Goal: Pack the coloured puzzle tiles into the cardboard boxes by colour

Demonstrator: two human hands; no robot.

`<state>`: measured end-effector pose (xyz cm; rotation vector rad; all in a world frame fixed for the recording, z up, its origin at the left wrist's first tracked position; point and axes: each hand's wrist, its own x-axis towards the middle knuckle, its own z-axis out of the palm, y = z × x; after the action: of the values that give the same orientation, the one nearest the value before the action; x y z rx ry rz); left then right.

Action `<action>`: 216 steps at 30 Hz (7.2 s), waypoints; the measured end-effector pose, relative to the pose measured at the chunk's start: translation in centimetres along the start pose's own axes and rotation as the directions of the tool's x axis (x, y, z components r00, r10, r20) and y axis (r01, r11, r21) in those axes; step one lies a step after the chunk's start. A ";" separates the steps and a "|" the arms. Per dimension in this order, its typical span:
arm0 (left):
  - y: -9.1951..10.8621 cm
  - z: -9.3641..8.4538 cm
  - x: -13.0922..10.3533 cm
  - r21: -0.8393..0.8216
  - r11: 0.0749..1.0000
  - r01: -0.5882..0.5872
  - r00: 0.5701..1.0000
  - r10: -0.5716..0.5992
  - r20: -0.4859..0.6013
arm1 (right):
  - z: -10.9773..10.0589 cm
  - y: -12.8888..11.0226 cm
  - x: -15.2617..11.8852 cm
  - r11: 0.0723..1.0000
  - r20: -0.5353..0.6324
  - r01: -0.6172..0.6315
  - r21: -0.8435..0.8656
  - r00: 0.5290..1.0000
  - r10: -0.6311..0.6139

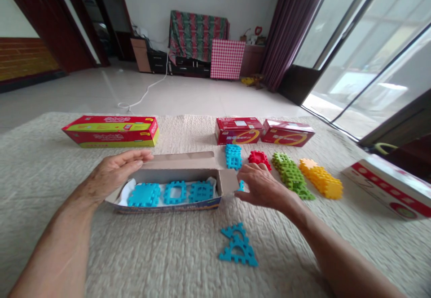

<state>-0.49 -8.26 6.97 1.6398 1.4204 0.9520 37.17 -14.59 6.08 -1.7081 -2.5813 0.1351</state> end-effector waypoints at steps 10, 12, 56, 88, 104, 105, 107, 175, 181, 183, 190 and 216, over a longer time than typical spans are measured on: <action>0.2 0.0 -0.3 -0.013 0.999 -0.038 0.999 0.038 0.011 | 1.0 -0.9 0.5 0.999 0.017 -0.033 -0.023 0.999 0.033; 0.2 0.1 -0.3 -0.023 0.998 -0.063 0.998 0.063 0.009 | 0.8 -0.6 0.5 0.999 0.011 -0.031 -0.036 0.999 0.032; -0.2 0.3 -0.1 -0.033 0.996 -0.085 0.996 0.085 -0.003 | -6.5 2.8 4.9 0.975 -0.356 -0.118 0.188 0.917 0.180; -0.8 0.2 0.3 -0.001 0.998 -0.063 0.998 0.063 0.000 | -1.5 2.0 7.5 0.943 -0.025 -0.315 -0.107 0.949 0.314; -0.7 0.2 0.2 -0.038 0.998 -0.040 0.999 0.040 0.007 | -2.1 1.3 7.2 0.946 0.050 -0.315 -0.070 0.946 0.319; -0.7 0.2 0.2 -0.034 0.999 -0.040 0.999 0.040 0.009 | -2.0 1.4 7.2 0.951 0.059 -0.301 -0.066 0.951 0.305; -0.7 0.1 0.2 -0.025 0.999 -0.037 0.999 0.037 0.017 | -1.9 1.4 7.1 0.959 0.093 -0.277 -0.060 0.955 0.281; -0.3 0.5 0.1 -0.054 0.995 -0.084 0.996 0.084 0.004 | -6.7 1.3 6.0 0.977 -0.370 -0.010 0.212 0.925 0.090; -0.5 0.5 0.3 -0.035 0.997 -0.065 0.998 0.065 0.002 | -4.2 5.7 6.5 0.961 -0.226 -0.221 0.166 0.940 0.256; -0.7 0.4 0.3 -0.016 0.998 -0.066 0.998 0.066 0.002 | -3.3 5.7 7.1 0.957 -0.196 -0.220 0.190 0.946 0.256; -1.1 0.2 0.5 0.013 0.997 -0.077 0.997 0.077 0.004 | -1.7 4.5 8.3 0.970 -0.125 -0.199 0.140 0.968 0.216; -0.8 0.4 0.4 -0.008 0.997 -0.076 0.997 0.076 -0.002 | 3.8 1.2 10.9 0.903 -0.234 -0.415 0.110 0.872 0.429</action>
<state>-0.44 -7.82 6.09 1.6977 1.3616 1.0006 33.63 -4.26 2.01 -2.0874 -1.9760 0.0008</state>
